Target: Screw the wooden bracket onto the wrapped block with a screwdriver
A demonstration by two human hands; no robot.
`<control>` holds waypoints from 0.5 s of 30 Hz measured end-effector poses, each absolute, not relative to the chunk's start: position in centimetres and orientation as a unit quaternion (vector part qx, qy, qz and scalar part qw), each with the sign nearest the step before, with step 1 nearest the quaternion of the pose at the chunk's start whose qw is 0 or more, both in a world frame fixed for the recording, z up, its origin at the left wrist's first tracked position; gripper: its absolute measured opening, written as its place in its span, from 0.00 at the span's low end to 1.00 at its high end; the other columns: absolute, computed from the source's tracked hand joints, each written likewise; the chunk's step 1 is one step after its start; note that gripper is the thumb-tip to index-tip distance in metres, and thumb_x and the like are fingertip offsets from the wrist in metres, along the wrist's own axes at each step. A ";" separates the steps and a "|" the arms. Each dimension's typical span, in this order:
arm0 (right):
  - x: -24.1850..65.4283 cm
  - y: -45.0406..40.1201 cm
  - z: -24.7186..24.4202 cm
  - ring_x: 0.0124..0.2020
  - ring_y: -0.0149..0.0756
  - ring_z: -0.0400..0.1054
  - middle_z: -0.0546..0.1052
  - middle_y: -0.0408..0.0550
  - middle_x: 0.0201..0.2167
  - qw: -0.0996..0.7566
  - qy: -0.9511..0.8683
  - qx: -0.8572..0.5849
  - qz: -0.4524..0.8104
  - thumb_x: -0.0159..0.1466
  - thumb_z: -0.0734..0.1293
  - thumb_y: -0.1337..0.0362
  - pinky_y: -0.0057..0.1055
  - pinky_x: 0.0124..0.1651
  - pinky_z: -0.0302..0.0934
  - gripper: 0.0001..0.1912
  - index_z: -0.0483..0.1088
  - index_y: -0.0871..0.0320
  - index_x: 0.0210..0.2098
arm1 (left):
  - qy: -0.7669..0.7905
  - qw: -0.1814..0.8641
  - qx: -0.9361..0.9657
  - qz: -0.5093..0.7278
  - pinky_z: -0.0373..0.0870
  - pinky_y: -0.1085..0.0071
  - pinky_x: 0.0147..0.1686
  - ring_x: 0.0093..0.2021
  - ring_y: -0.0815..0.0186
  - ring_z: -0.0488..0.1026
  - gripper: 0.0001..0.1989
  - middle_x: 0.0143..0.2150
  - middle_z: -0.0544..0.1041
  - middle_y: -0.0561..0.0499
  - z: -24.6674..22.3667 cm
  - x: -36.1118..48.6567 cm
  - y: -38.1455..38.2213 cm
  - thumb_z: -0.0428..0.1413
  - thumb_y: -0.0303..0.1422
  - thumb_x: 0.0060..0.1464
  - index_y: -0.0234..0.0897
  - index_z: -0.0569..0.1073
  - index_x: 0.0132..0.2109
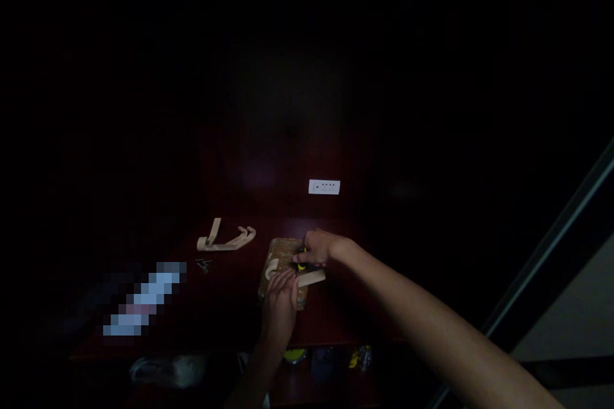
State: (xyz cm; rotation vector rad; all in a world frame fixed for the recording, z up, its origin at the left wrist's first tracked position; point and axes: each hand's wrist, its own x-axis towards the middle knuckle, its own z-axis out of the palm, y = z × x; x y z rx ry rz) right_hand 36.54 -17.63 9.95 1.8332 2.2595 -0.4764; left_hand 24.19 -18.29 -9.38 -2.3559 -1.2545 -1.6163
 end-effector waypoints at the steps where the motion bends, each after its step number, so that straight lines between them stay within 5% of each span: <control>1: 36.5 -17.6 10.0 0.24 0.32 0.67 0.76 0.50 0.25 0.099 0.767 0.615 -0.154 0.59 0.62 0.44 0.25 0.28 0.57 0.27 0.74 0.64 0.30 | -0.404 0.009 -0.755 -0.516 0.67 0.57 0.53 0.48 0.60 0.74 0.12 0.45 0.79 0.44 -9.4 24.2 -18.3 0.48 0.24 0.59 0.32 0.75 0.44; 5: 36.6 -17.7 10.2 0.33 0.33 0.68 0.76 0.49 0.37 0.077 0.792 0.591 -0.129 0.52 0.70 0.54 0.24 0.30 0.56 0.24 0.70 0.61 0.45 | -0.404 0.002 -0.755 -0.517 0.68 0.57 0.53 0.47 0.60 0.74 0.13 0.44 0.79 0.45 -9.2 24.1 -18.3 0.47 0.23 0.58 0.33 0.76 0.44; 10: 36.5 -18.4 10.4 0.34 0.35 0.67 0.75 0.47 0.32 0.073 0.822 0.561 -0.068 0.56 0.69 0.58 0.25 0.32 0.55 0.14 0.71 0.58 0.40 | -0.402 0.013 -0.754 -0.519 0.67 0.56 0.53 0.48 0.59 0.74 0.12 0.44 0.79 0.44 -9.4 24.2 -18.2 0.48 0.24 0.59 0.32 0.76 0.44; 15: 36.6 -18.5 9.9 0.33 0.36 0.69 0.76 0.50 0.32 0.068 0.829 0.555 -0.030 0.60 0.65 0.53 0.27 0.32 0.55 0.16 0.73 0.58 0.40 | -0.396 0.024 -0.760 -0.514 0.67 0.56 0.53 0.48 0.60 0.74 0.12 0.45 0.78 0.43 -9.7 24.1 -18.1 0.48 0.25 0.60 0.31 0.75 0.45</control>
